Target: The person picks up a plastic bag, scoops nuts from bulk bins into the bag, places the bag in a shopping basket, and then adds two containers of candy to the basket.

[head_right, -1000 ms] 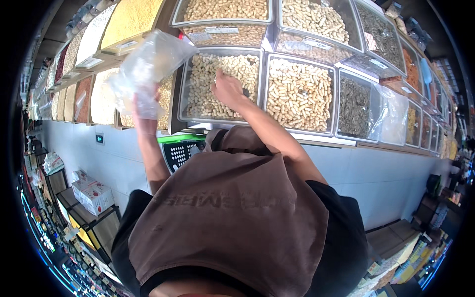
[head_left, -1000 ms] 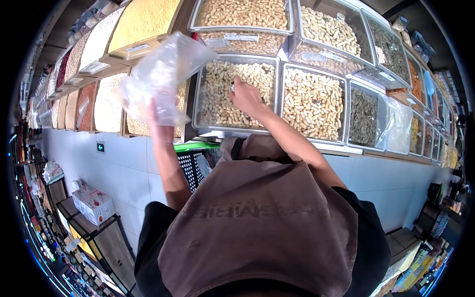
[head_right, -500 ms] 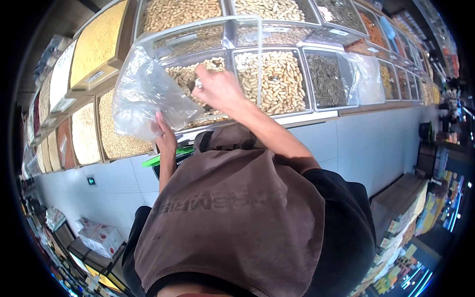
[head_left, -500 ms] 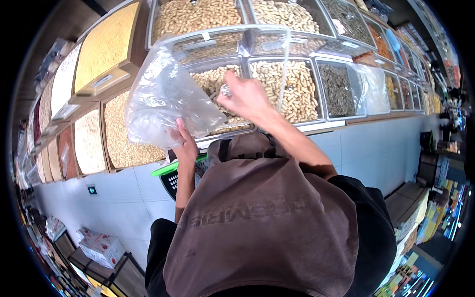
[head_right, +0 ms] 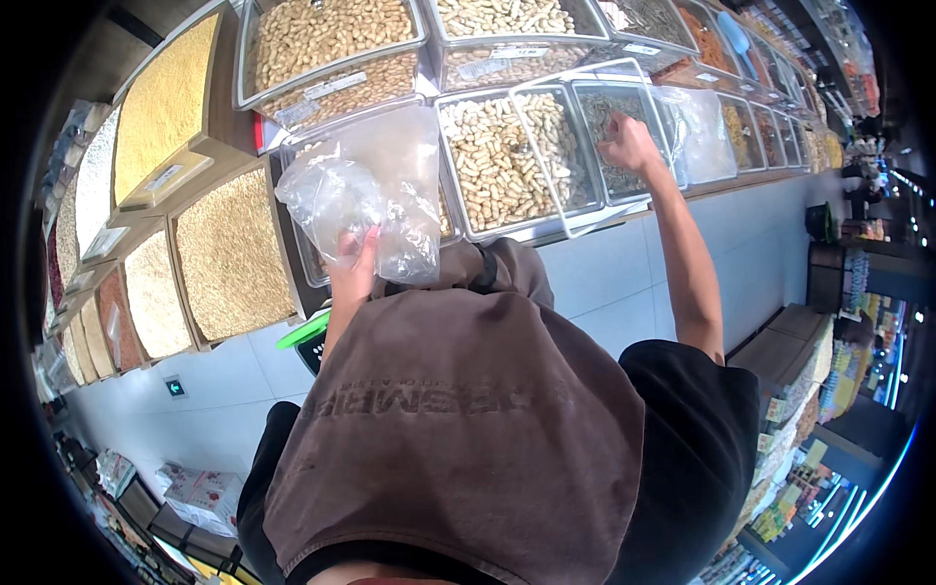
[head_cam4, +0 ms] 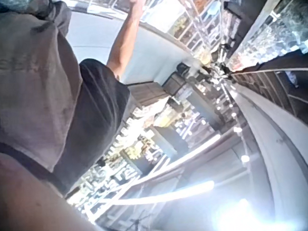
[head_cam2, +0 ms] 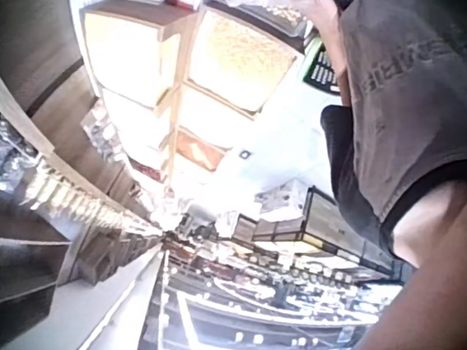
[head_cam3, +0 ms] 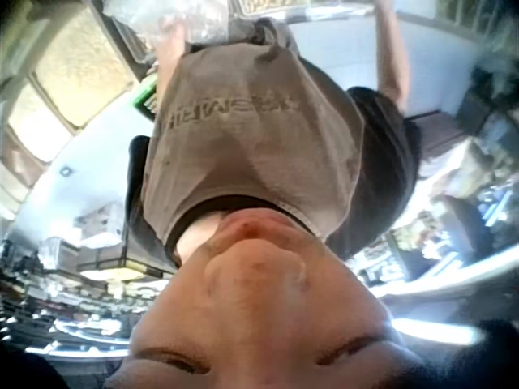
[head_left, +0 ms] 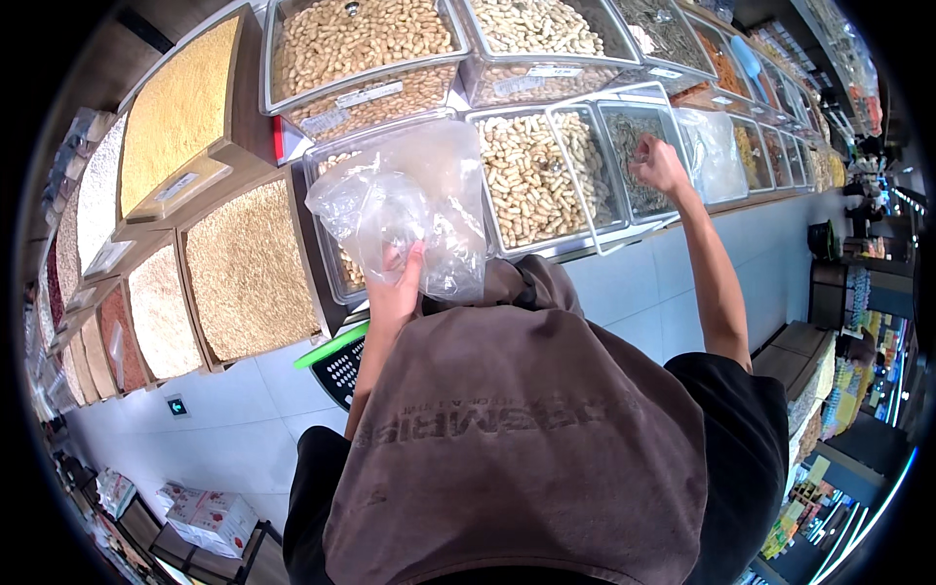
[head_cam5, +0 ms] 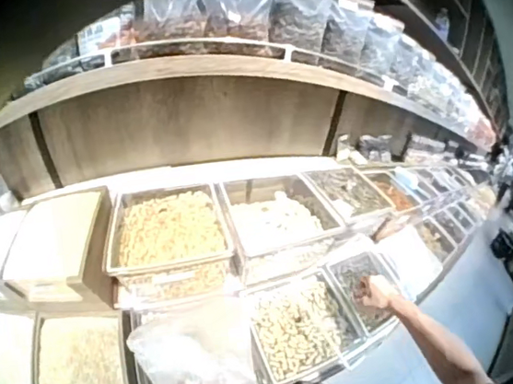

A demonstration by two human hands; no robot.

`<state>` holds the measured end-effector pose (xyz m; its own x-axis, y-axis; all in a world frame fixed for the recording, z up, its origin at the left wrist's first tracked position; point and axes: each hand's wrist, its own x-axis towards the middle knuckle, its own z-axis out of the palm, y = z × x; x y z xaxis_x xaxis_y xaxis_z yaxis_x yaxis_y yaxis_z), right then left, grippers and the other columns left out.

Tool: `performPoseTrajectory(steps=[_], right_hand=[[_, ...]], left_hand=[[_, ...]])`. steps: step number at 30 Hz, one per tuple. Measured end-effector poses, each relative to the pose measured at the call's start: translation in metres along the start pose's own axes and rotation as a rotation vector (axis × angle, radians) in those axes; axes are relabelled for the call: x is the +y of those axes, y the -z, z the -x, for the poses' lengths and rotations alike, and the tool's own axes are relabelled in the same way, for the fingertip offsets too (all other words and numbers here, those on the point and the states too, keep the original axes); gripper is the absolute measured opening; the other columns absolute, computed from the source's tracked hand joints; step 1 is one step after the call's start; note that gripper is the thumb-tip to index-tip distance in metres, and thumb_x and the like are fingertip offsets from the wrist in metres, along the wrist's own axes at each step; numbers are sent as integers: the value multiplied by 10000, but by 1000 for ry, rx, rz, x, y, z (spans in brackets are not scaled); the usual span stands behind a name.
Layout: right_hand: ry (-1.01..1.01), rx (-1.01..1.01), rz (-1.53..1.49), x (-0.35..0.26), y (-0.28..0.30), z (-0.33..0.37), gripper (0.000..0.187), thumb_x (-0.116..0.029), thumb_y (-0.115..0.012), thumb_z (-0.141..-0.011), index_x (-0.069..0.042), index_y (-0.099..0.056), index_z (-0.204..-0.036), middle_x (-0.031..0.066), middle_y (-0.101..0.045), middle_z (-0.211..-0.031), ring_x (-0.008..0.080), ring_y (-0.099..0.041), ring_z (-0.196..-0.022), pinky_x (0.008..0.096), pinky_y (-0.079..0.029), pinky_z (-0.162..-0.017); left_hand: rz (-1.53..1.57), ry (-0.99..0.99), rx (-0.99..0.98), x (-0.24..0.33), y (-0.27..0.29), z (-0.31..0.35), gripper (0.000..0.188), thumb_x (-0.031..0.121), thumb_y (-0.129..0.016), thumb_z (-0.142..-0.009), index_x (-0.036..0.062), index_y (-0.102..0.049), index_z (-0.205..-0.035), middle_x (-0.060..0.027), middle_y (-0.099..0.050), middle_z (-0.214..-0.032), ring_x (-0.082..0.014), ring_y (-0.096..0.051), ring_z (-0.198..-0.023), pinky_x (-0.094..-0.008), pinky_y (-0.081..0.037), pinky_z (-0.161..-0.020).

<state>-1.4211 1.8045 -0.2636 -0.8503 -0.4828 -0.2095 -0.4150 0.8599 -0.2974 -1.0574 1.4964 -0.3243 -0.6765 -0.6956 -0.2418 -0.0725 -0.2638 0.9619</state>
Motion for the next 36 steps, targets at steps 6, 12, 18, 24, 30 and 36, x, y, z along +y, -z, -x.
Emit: performPoseTrajectory(steps=[6,12,18,24,30,36], right_hand=[[-46,-43,-27,52,-30,-36,331,-132,-731,-683,51,-538,-880,215,-647,-733,315,-688,-641,395,-537,-575],[-146,-121,-183,56,-55,-63,251,-83,-695,-712,47,-524,-842,153,-637,-700,233,-686,-566,341,-548,-460],[-240,-183,-134,52,-60,-67,299,-106,-713,-743,48,-561,-948,190,-665,-855,295,-714,-695,402,-599,-593],[83,-98,-109,-116,-18,-11,742,-442,-676,-887,54,-420,-1376,261,-494,-1372,342,-521,-1255,450,-465,-1043],[478,-321,-860,-242,-42,72,419,-197,-650,-941,-42,-486,-1295,83,-591,-1134,154,-594,-1000,278,-492,-836],[364,-358,-1282,-229,-82,86,75,-115,-608,-972,-40,-601,-970,-45,-588,-865,12,-497,-777,219,-412,-667]], left_hand=[[-22,-15,-64,13,28,-5,341,20,-715,-866,-32,-560,-1166,-70,-634,-1001,-132,-605,-894,-261,-498,-767],[245,43,-1,31,85,6,445,53,-704,-864,-30,-505,-1254,-134,-638,-1088,-206,-642,-978,-336,-533,-854],[445,-111,100,62,120,0,615,103,-688,-866,-27,-375,-1379,-180,-542,-1286,-279,-596,-1133,-388,-529,-944],[108,-230,-37,91,78,-27,449,10,-720,-827,17,-519,-1229,-29,-604,-974,-92,-574,-804,-237,-484,-697],[-452,-216,-302,116,-38,-34,164,93,-684,-880,-7,-608,-986,-40,-613,-757,-95,-560,-693,-273,-454,-628],[-361,-195,-464,92,-41,-20,195,104,-480,-935,-29,-587,-1028,-158,-635,-775,-243,-612,-686,-349,-477,-662]])
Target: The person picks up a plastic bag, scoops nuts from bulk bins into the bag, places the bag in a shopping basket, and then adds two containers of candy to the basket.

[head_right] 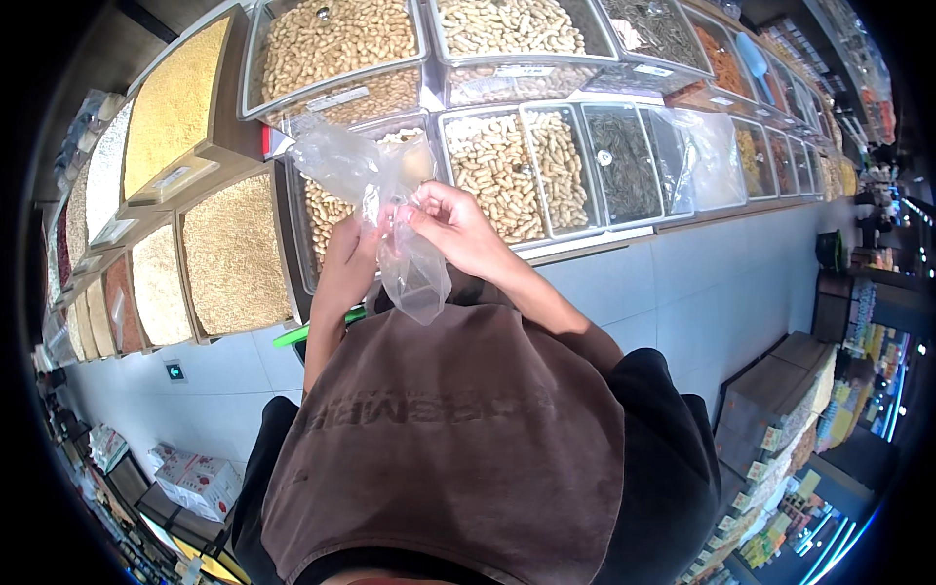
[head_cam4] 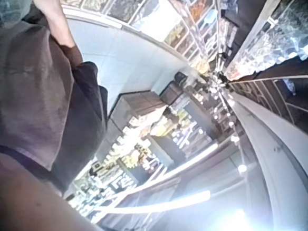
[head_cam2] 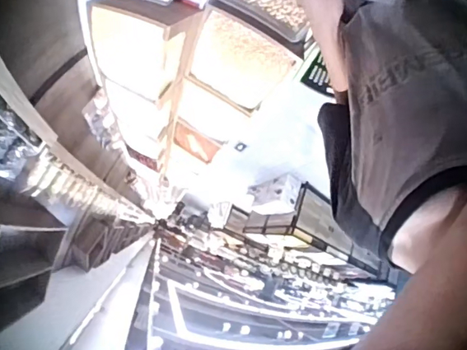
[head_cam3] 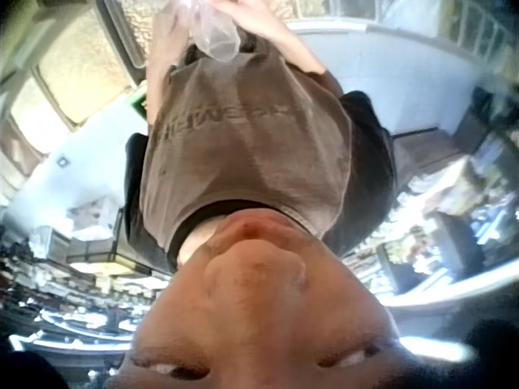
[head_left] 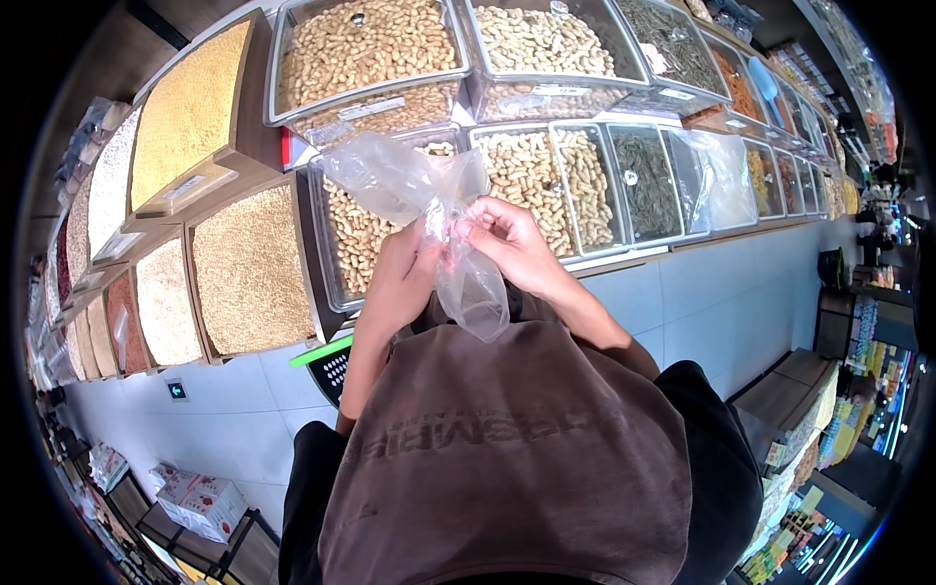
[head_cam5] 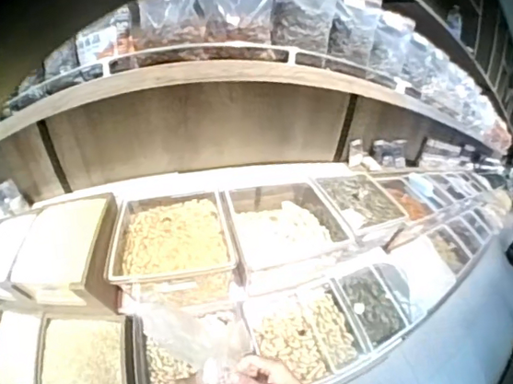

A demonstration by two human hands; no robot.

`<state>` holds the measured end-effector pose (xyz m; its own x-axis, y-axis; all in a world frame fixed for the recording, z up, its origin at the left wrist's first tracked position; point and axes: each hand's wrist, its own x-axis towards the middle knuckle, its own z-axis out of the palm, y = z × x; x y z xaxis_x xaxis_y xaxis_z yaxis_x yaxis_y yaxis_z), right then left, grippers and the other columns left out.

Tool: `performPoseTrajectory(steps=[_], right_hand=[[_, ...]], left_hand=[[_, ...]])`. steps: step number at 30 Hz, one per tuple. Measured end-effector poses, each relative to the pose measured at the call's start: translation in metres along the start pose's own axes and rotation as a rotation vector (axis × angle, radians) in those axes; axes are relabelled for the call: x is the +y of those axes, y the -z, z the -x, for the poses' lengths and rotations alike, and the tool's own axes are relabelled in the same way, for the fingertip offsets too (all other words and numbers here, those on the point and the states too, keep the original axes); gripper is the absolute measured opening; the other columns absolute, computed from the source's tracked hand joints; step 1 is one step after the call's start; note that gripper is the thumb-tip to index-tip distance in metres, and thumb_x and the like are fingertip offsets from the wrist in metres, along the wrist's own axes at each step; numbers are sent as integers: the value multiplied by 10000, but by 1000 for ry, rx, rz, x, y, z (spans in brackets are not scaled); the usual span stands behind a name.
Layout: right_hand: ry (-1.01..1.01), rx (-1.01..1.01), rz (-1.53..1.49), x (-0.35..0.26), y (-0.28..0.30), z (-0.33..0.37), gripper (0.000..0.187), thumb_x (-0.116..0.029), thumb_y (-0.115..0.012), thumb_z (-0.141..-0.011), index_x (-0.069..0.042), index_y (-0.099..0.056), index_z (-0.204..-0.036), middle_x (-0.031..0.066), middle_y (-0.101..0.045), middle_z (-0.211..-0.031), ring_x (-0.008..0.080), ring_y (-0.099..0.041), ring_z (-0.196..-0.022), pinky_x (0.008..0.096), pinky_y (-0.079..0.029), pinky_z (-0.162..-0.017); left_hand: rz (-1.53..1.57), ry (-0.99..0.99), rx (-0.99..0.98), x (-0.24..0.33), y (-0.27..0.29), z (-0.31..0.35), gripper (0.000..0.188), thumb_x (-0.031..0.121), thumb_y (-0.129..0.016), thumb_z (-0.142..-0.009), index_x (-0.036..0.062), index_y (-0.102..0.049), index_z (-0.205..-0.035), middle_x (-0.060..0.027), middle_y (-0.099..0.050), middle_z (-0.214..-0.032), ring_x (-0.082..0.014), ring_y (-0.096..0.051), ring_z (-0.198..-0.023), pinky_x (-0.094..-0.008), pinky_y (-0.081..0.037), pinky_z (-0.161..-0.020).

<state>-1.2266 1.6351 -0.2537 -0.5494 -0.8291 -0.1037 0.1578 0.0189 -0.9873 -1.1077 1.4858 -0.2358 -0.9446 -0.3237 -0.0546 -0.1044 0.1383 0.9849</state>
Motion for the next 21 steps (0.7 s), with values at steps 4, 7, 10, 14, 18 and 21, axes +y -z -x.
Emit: performPoseTrajectory(steps=[4,7,10,14,18,21], right_hand=[[0,107,57,8,10,13,171,-132,-634,-961,-61,-559,-825,-88,-465,-697,7,-369,-631,211,-315,-552],[-24,214,-59,10,39,21,97,-119,-643,-948,-62,-612,-875,-73,-548,-736,8,-447,-643,207,-354,-561],[-123,146,106,-12,107,33,277,-299,-612,-964,-44,-621,-1072,62,-669,-907,138,-664,-811,277,-543,-758],[-13,827,569,25,310,63,359,-318,-634,-909,14,-644,-1045,134,-708,-984,268,-689,-804,348,-547,-749],[-466,1191,1276,70,421,122,668,-487,-652,-859,74,-540,-1203,263,-641,-1114,432,-613,-1030,454,-488,-916],[-497,1189,1384,87,439,134,845,-562,-657,-830,86,-435,-1326,322,-567,-1218,464,-536,-1162,476,-441,-989]], left_hand=[[-25,37,118,4,1,6,241,68,-429,-948,-28,-622,-1055,-88,-641,-786,-150,-587,-698,-311,-467,-656],[61,-1,319,4,8,13,256,107,-485,-999,-37,-657,-1123,-45,-660,-905,-91,-576,-813,-249,-464,-732],[42,14,461,2,7,17,276,169,-490,-1023,-47,-654,-1074,-23,-643,-897,-83,-550,-860,-250,-441,-773],[101,-107,356,1,9,19,268,174,-482,-1026,-30,-645,-969,-31,-594,-775,-88,-525,-713,-255,-410,-638],[80,-88,416,0,-2,20,270,181,-467,-1033,-3,-621,-908,-28,-562,-731,-90,-499,-655,-247,-380,-605],[68,-34,463,-4,-11,27,281,187,-470,-1031,-1,-603,-871,-34,-561,-725,-94,-503,-648,-247,-385,-607]])
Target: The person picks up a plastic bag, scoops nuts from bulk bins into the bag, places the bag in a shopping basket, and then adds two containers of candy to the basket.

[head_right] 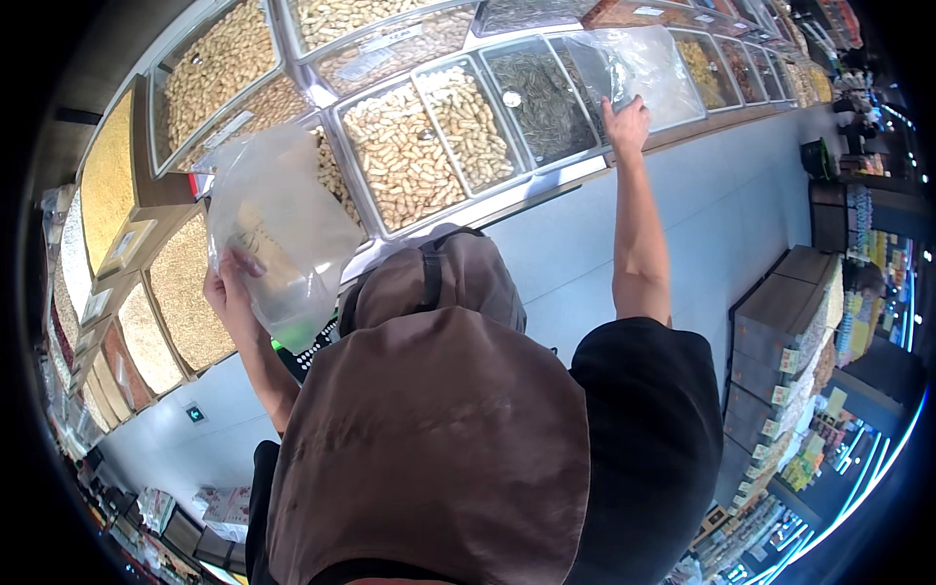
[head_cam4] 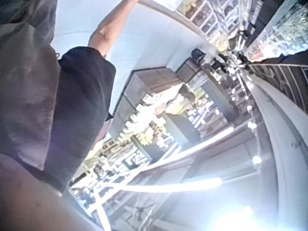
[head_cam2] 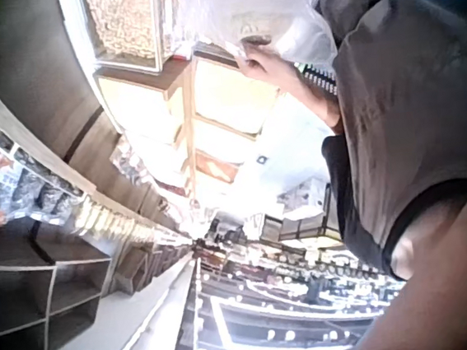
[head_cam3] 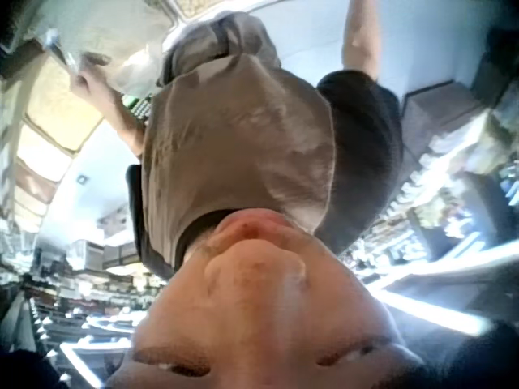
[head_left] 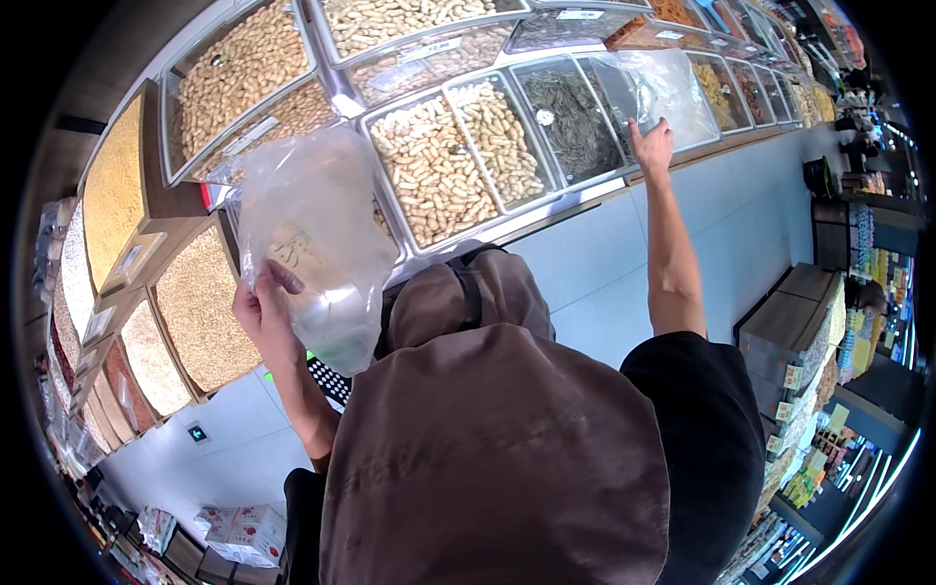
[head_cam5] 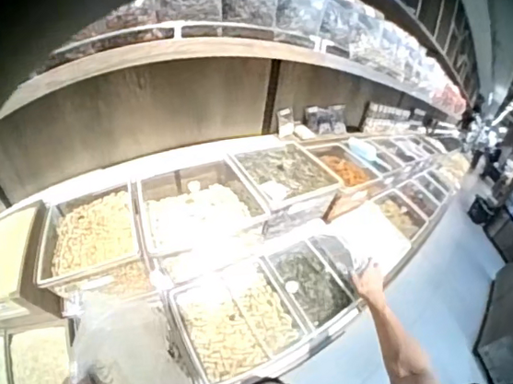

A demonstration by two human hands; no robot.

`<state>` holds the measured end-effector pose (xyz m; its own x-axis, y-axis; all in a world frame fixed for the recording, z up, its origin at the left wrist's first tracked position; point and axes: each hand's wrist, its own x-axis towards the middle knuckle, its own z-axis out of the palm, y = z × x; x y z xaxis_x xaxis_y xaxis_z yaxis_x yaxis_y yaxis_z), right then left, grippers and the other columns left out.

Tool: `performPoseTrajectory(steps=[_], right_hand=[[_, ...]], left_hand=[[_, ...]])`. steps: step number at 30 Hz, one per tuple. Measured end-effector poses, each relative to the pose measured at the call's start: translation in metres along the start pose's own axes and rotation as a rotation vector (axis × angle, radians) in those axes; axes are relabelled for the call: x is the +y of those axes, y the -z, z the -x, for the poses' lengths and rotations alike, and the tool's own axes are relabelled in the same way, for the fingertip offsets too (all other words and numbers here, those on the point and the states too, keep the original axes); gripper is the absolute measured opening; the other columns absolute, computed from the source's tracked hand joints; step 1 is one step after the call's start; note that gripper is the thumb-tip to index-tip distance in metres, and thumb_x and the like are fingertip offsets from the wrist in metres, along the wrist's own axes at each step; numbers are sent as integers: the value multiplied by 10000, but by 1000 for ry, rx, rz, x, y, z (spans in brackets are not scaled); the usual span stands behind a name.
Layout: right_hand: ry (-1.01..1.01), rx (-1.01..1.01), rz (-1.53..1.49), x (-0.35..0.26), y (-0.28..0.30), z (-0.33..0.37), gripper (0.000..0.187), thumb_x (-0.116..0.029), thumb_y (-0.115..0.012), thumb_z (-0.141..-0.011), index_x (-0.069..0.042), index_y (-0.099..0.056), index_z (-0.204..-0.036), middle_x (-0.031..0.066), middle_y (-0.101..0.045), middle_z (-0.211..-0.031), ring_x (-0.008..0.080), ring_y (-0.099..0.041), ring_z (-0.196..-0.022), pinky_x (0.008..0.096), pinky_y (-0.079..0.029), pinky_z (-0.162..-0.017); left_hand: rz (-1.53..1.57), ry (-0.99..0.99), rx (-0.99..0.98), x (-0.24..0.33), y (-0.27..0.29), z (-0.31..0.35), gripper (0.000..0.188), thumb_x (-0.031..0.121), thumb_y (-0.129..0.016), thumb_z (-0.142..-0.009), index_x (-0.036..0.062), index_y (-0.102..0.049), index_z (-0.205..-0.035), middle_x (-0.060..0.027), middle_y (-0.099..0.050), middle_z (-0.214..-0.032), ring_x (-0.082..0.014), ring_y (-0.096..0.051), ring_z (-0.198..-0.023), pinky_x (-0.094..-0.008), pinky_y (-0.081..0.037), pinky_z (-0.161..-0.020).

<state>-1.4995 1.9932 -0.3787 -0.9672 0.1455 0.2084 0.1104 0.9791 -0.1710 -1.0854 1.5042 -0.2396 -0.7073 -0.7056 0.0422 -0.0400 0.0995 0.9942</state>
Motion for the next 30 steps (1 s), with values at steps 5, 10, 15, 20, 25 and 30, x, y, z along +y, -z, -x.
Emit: performPoseTrajectory(steps=[5,10,15,20,25,30], right_hand=[[103,-89,-38,0,-24,-9,771,-527,-568,-903,-23,-350,-1443,264,-443,-1405,425,-459,-1279,516,-408,-1032],[177,-173,32,9,-52,-5,650,-491,-462,-954,-130,-369,-1486,184,-347,-1527,379,-288,-1425,577,-291,-1105],[213,-110,-56,8,-40,-1,564,-380,-541,-935,-99,-472,-1419,173,-390,-1500,357,-314,-1408,549,-311,-1087],[128,115,-386,41,-20,-55,301,-232,-540,-924,34,-652,-837,257,-651,-748,426,-651,-706,473,-521,-694],[16,314,-796,148,128,-202,267,-236,-670,-873,28,-694,-837,93,-665,-758,131,-572,-700,314,-478,-636],[-14,498,-987,152,271,-242,194,-143,-688,-874,51,-695,-882,68,-678,-810,109,-595,-703,241,-474,-630]], left_hand=[[-4,87,112,10,-32,11,310,214,-476,-1032,14,-577,-818,-47,-556,-700,-115,-517,-638,-260,-399,-614],[74,192,209,28,-69,14,334,219,-471,-1040,52,-546,-760,-41,-543,-659,-114,-516,-628,-262,-411,-608],[12,162,245,24,-86,19,281,237,-509,-1027,71,-596,-818,4,-539,-685,-84,-513,-641,-236,-403,-593],[22,159,283,22,-100,24,290,246,-513,-1024,73,-586,-804,5,-530,-685,-84,-518,-649,-232,-401,-586],[22,162,350,25,-109,26,287,210,-494,-1030,53,-549,-797,-7,-500,-685,-109,-509,-644,-261,-417,-606],[66,129,335,20,-120,25,272,201,-502,-1025,58,-545,-798,-6,-495,-703,-103,-493,-657,-255,-412,-612]])
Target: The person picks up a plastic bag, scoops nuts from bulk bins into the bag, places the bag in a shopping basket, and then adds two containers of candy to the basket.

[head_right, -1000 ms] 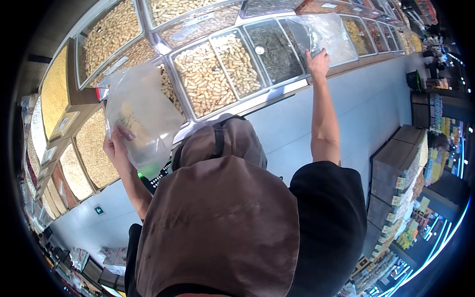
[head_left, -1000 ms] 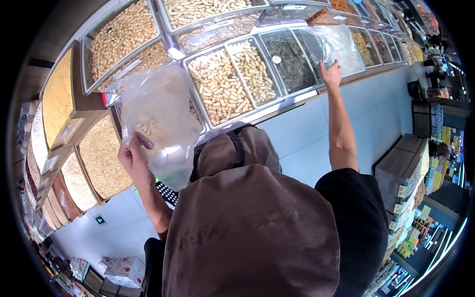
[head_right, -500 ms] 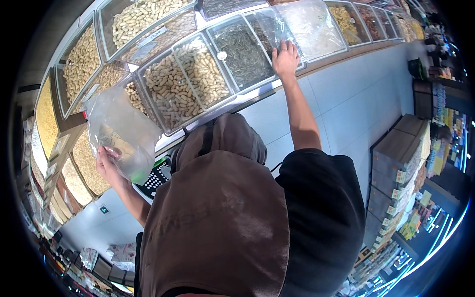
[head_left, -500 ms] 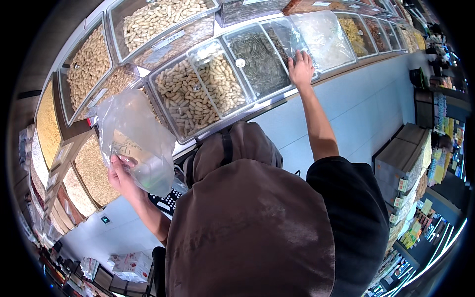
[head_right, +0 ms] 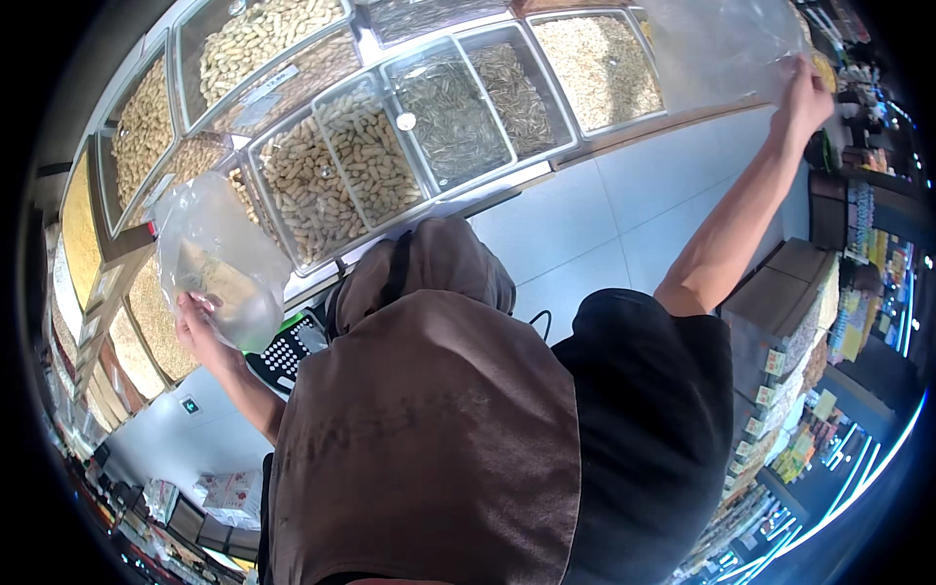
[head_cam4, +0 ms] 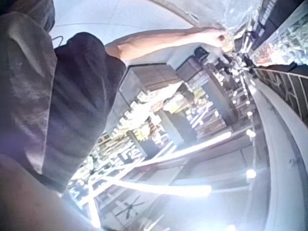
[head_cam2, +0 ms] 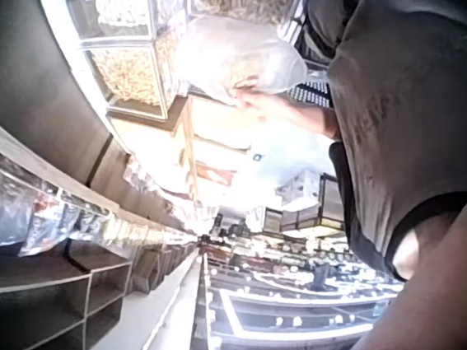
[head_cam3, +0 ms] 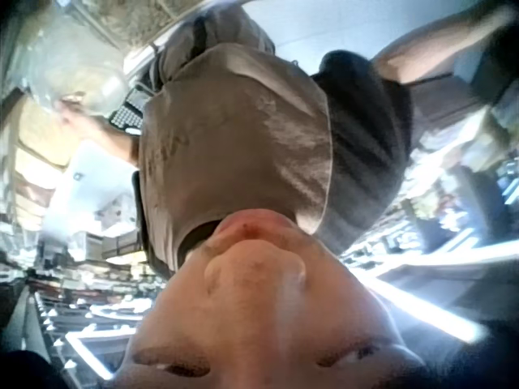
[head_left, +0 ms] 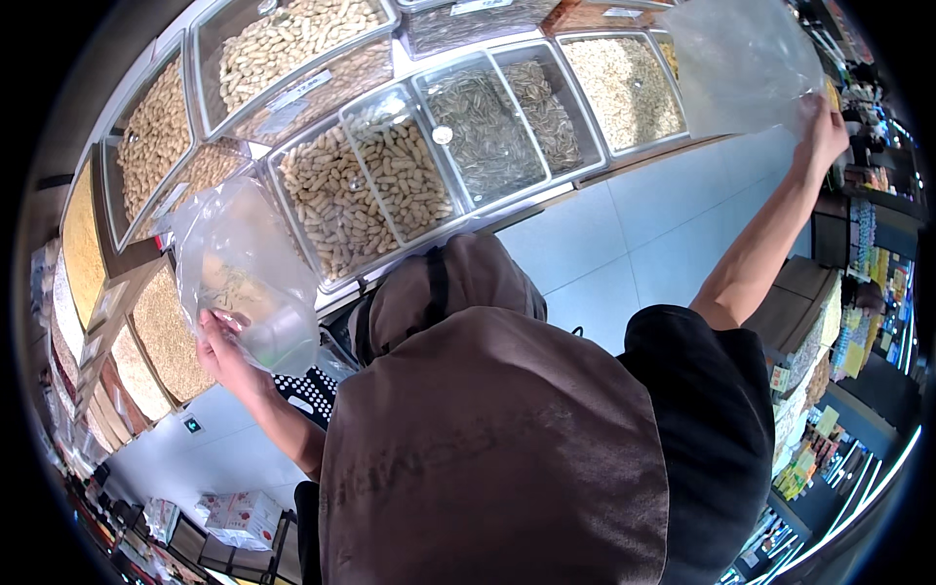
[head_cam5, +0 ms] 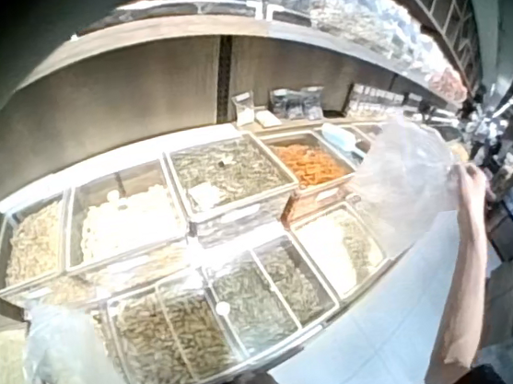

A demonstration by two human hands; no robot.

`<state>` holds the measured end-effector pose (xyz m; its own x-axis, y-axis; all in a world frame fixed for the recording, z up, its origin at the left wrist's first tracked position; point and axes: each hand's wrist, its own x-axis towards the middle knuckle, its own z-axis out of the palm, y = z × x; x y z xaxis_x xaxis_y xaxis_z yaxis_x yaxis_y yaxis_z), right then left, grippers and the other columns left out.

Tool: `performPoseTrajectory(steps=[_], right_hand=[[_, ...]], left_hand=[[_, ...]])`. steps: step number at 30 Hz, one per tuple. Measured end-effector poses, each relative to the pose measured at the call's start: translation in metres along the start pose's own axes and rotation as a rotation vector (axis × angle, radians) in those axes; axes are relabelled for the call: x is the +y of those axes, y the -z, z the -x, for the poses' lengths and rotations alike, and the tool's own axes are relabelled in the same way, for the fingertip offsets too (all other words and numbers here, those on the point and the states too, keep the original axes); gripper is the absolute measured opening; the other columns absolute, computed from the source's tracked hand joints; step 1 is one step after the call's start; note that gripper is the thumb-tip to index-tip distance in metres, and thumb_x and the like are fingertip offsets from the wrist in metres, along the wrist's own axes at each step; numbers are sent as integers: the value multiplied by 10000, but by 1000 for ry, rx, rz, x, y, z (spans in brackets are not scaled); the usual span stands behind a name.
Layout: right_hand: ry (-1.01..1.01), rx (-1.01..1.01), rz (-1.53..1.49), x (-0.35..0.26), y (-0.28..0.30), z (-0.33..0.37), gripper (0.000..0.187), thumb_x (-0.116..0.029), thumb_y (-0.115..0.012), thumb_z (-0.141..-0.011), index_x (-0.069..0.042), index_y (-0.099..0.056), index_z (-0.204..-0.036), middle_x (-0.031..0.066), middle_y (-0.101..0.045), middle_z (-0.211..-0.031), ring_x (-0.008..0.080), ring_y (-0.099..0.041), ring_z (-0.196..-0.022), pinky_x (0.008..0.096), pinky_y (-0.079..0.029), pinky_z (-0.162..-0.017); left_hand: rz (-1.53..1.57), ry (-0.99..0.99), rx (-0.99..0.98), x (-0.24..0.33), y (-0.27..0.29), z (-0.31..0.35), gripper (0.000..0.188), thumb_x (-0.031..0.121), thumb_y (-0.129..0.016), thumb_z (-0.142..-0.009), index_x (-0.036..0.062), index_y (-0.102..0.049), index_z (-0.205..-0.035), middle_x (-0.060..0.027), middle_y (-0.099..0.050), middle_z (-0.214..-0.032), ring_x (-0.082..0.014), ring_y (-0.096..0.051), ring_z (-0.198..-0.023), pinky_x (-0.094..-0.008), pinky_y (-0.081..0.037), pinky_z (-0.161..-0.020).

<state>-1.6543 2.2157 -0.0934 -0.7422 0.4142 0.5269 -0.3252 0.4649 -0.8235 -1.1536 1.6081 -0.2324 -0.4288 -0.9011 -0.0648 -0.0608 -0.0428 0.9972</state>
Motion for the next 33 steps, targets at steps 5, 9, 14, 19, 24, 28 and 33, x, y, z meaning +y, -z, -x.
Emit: performPoseTrajectory(steps=[5,9,14,19,24,28,33], right_hand=[[104,-17,22,-29,14,10,187,-162,-676,-901,22,-702,-918,38,-677,-831,97,-567,-729,219,-453,-689],[273,-454,356,-18,-17,61,418,-399,-521,-995,-16,-665,-1078,73,-660,-998,182,-568,-896,330,-453,-838],[83,-937,409,149,-84,143,381,-327,-472,-1010,13,-586,-1139,226,-653,-1074,322,-619,-1067,400,-450,-949],[-15,-1024,494,157,-146,247,282,-234,-473,-983,18,-586,-1041,274,-631,-1057,433,-605,-1014,454,-469,-889],[135,-1006,391,153,-160,253,309,-208,-481,-975,67,-577,-1075,305,-596,-1168,452,-575,-1089,468,-441,-977],[355,-1020,257,93,-178,273,252,-206,-475,-997,26,-570,-1018,265,-520,-1354,452,-492,-1246,438,-400,-1053],[371,-1295,311,52,-182,312,287,-257,-526,-981,15,-557,-1066,259,-467,-1419,432,-449,-1306,438,-353,-1098]], left_hand=[[-6,-9,17,1,-18,-4,265,210,-514,-1022,58,-556,-808,1,-498,-711,-91,-479,-661,-248,-405,-618],[-1,-16,-5,-3,-15,-5,261,212,-522,-1020,62,-567,-811,17,-495,-698,-79,-480,-659,-238,-408,-622],[-56,-59,-26,-4,-11,-3,273,226,-506,-1026,60,-572,-819,6,-507,-707,-79,-483,-669,-245,-397,-641],[-67,-53,158,2,22,16,243,194,-508,-1018,42,-586,-846,2,-510,-716,-86,-474,-663,-233,-391,-625],[-32,-75,213,18,55,30,186,182,-529,-984,40,-592,-882,-6,-519,-731,-110,-513,-698,-266,-425,-648],[-22,-179,293,40,88,42,184,174,-534,-977,15,-600,-910,-27,-531,-763,-123,-513,-689,-301,-438,-668],[89,-293,386,55,135,41,194,148,-535,-991,2,-623,-898,-38,-567,-739,-125,-514,-645,-310,-443,-634]])
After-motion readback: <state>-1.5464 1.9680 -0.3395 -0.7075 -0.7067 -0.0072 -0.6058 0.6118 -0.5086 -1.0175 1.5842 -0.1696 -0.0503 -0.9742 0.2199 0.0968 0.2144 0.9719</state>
